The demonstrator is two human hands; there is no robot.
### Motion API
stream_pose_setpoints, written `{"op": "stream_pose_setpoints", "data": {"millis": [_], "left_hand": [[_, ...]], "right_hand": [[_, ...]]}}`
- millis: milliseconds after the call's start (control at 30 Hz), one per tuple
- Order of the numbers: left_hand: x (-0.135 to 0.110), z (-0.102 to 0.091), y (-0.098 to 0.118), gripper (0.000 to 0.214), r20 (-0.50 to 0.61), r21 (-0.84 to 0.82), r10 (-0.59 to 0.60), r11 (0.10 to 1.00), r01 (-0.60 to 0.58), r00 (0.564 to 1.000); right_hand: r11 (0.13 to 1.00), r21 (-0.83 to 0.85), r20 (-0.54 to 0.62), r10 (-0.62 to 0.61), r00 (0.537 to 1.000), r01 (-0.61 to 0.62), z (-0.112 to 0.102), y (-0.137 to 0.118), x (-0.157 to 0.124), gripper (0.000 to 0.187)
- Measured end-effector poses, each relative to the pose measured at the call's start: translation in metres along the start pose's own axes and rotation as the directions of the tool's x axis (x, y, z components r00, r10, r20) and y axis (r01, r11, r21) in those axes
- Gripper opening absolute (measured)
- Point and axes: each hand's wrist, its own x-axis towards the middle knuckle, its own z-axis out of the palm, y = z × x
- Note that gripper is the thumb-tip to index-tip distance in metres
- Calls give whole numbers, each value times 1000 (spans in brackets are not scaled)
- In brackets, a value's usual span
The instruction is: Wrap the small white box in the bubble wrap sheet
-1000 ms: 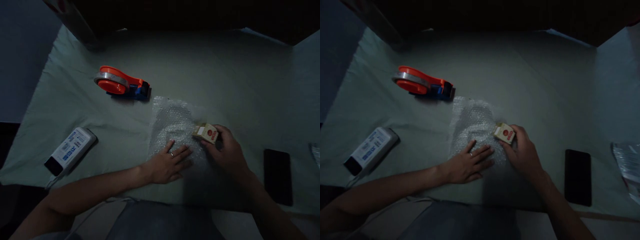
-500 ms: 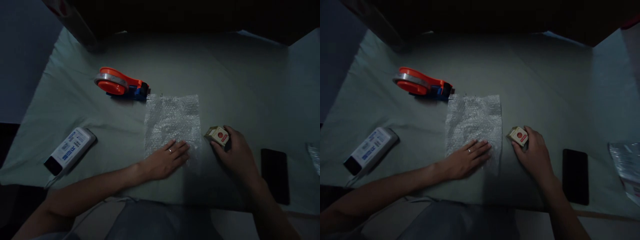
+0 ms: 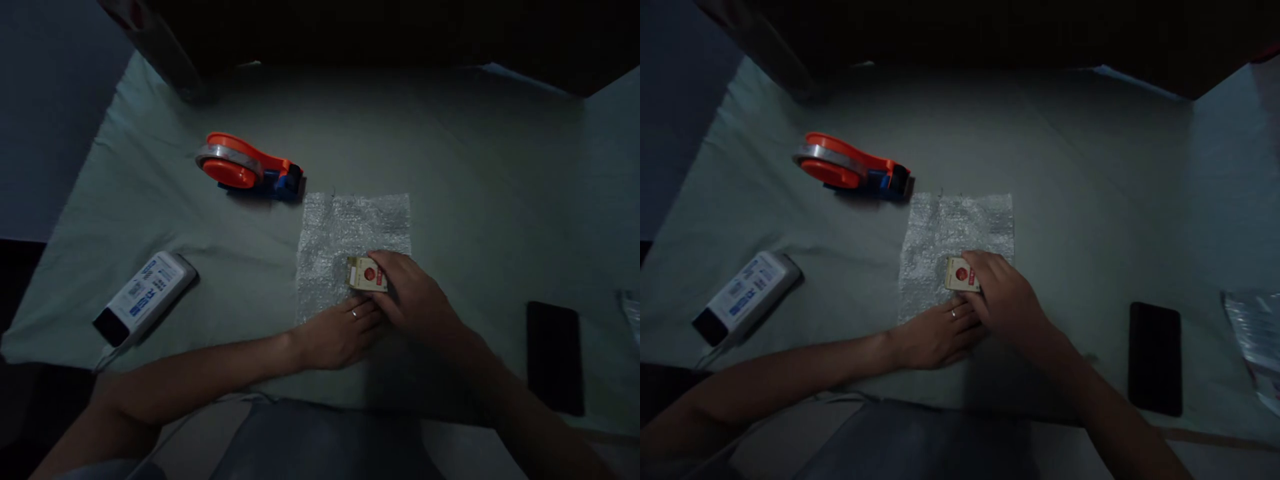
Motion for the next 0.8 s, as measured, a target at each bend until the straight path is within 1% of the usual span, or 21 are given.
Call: {"op": "stream_pose_setpoints", "data": {"millis": [100,233,367,467,567,667,733,800], "left_hand": [[2,0,0,45,-1,15,2,1000,-2,1000],[3,-2,1,41,-6,55,4,998,-4,1000],[-7,-9,7,35,-1,78,-20,997,20,1000],[-21,-17,11,33,9,79,-104,992,103,995],[-34,-21,10,32,12,76,-202,977,200,979],[-39,-19,9,33,0,53,-238,970,237,971],[-39,-18,8,33,-18,48,-241,969,242,970],[-38,-19,8,34,-46,35,-252,967,253,967]], "right_hand": [[1000,-10,81,-8,997,9,15,2,9,41],[1000,-13,130,-3,991,5,21,6,11,44],[1000,5,123,-13,992,12,19,7,10,45],[999,16,120,-33,992,31,17,7,10,44],[999,27,144,-34,989,31,16,8,11,43],[999,16,161,-32,986,30,17,10,12,44],[1000,4,144,-29,989,28,16,10,10,50],[1000,-12,79,-11,997,12,9,5,5,56]]}}
